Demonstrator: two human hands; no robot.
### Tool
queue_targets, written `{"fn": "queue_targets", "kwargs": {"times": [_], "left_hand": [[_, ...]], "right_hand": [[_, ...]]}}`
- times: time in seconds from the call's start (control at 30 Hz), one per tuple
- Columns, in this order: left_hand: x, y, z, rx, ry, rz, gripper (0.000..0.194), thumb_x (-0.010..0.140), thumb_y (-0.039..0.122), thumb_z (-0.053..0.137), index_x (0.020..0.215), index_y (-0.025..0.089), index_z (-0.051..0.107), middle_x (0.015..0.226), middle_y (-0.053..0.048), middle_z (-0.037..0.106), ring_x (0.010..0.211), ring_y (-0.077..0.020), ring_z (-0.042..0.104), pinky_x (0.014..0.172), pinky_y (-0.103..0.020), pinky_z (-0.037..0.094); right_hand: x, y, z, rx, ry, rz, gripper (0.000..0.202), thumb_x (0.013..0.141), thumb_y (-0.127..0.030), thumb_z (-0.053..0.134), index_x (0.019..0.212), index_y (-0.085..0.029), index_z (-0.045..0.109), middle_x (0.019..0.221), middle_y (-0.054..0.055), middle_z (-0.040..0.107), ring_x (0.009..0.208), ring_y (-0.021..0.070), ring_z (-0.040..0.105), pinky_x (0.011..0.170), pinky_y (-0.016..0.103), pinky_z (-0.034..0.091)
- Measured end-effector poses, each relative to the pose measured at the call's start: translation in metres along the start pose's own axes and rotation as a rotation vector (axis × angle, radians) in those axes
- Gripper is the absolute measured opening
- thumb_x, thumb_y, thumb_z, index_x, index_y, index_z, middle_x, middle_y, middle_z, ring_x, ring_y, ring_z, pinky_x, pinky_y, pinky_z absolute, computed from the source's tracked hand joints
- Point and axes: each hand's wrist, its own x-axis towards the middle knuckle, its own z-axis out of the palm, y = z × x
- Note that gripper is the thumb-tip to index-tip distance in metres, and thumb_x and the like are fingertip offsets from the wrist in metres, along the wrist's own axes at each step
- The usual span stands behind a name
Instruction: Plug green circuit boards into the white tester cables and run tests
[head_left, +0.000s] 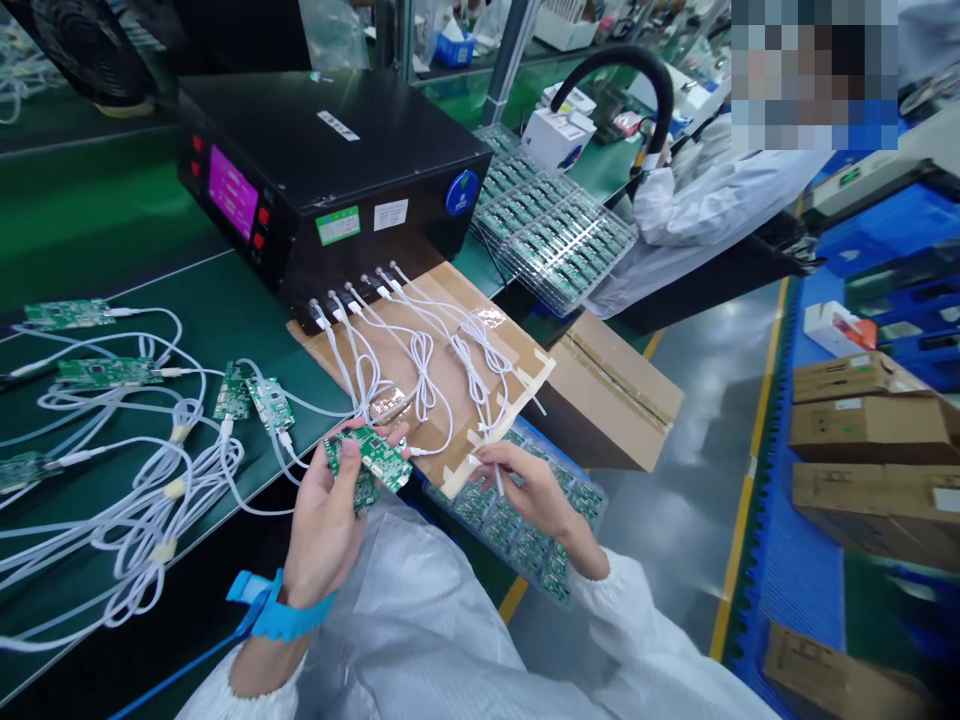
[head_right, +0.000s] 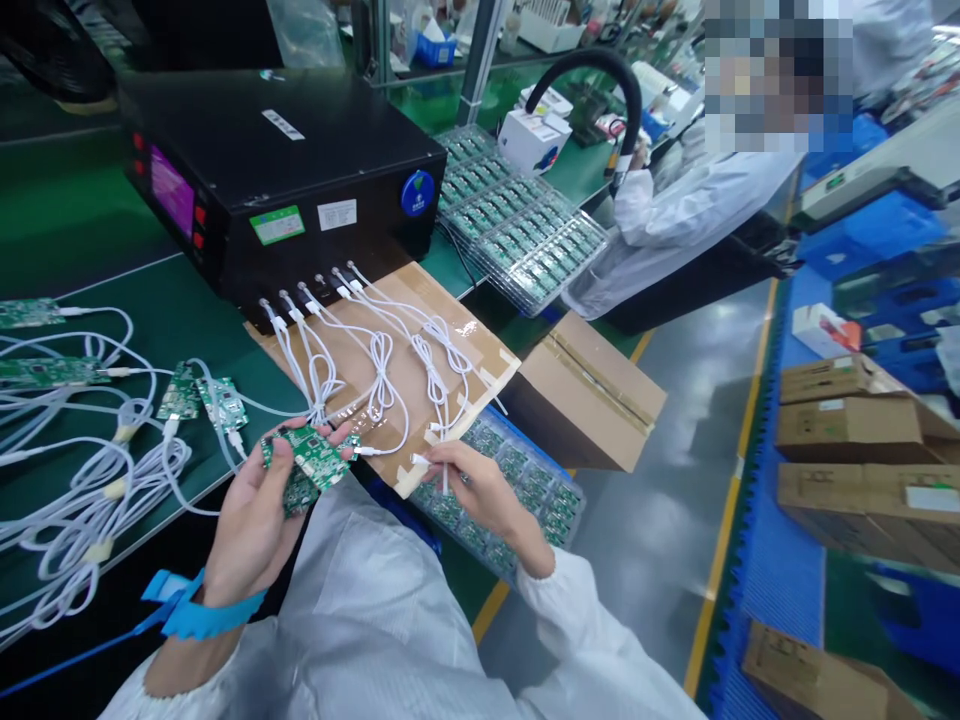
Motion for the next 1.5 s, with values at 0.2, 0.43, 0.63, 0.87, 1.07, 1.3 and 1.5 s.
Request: {"fn": "queue_targets", "kwargs": {"times": [0.2,0.43,0.63,0.87,1.07,1.3,1.5], "left_hand": [[0.013,-0.005,0.015,0.021,0.008,0.097,0.049,0.077,0.052,0.087,0.11,0.022,0.067,0.111,-0.009,0.077,0.112,-0.0273,0.074,0.093,-0.036,0.06],[0.016,-0.005,0.013,0.044,0.008,0.141,0.046,0.081,0.052,0.083,0.11,0.022,0.064,0.116,-0.01,0.077,0.117,-0.0284,0.073,0.102,-0.04,0.057],[0.015,-0.005,0.011,0.059,-0.007,0.178,0.044,0.085,0.054,0.079,0.112,0.022,0.063,0.119,-0.01,0.076,0.119,-0.0281,0.072,0.105,-0.042,0.055],[0.017,-0.01,0.001,0.139,-0.021,0.27,0.038,0.09,0.049,0.076,0.116,0.024,0.062,0.118,-0.008,0.076,0.114,-0.0243,0.074,0.102,-0.039,0.058],[0.018,-0.017,-0.006,0.217,0.002,0.345,0.042,0.088,0.047,0.077,0.12,0.024,0.062,0.121,-0.009,0.074,0.108,-0.0259,0.076,0.095,-0.039,0.061],[0.018,-0.019,-0.003,0.261,0.016,0.398,0.041,0.09,0.046,0.075,0.121,0.025,0.06,0.119,-0.008,0.072,0.103,-0.024,0.076,0.083,-0.035,0.065],[0.018,-0.014,-0.003,0.311,0.002,0.395,0.039,0.089,0.046,0.077,0.117,0.024,0.062,0.116,-0.007,0.072,0.078,-0.0164,0.074,0.06,-0.024,0.06]], "right_hand": [[0.011,-0.027,0.058,0.402,0.45,0.171,0.015,0.101,-0.035,0.062,0.111,-0.026,0.069,0.093,0.003,0.067,0.059,0.0138,0.07,0.05,0.029,0.061],[0.024,-0.039,0.066,0.262,0.407,0.101,0.013,0.1,-0.028,0.065,0.104,-0.024,0.076,0.095,0.003,0.067,0.053,0.0077,0.061,0.054,0.028,0.056],[0.028,-0.044,0.065,0.194,0.412,0.092,0.011,0.099,-0.024,0.065,0.1,-0.023,0.076,0.089,0.002,0.066,0.063,0.0105,0.061,0.06,0.028,0.054],[0.03,-0.049,0.066,0.092,0.451,0.112,0.01,0.098,-0.022,0.066,0.097,-0.022,0.076,0.085,0.002,0.065,0.069,0.012,0.06,0.065,0.028,0.051],[0.031,-0.055,0.065,-0.02,0.462,0.089,0.01,0.097,-0.021,0.067,0.097,-0.021,0.077,0.085,0.002,0.068,0.068,0.0121,0.06,0.062,0.027,0.051],[0.034,-0.054,0.071,0.001,0.467,0.081,0.011,0.096,-0.02,0.068,0.097,-0.022,0.078,0.084,0.003,0.069,0.07,0.0127,0.062,0.064,0.028,0.054],[0.026,-0.047,0.049,0.411,0.267,0.377,0.02,0.094,-0.039,0.073,0.106,-0.023,0.076,0.091,0.003,0.069,0.042,0.0061,0.051,0.034,0.024,0.038]]}}
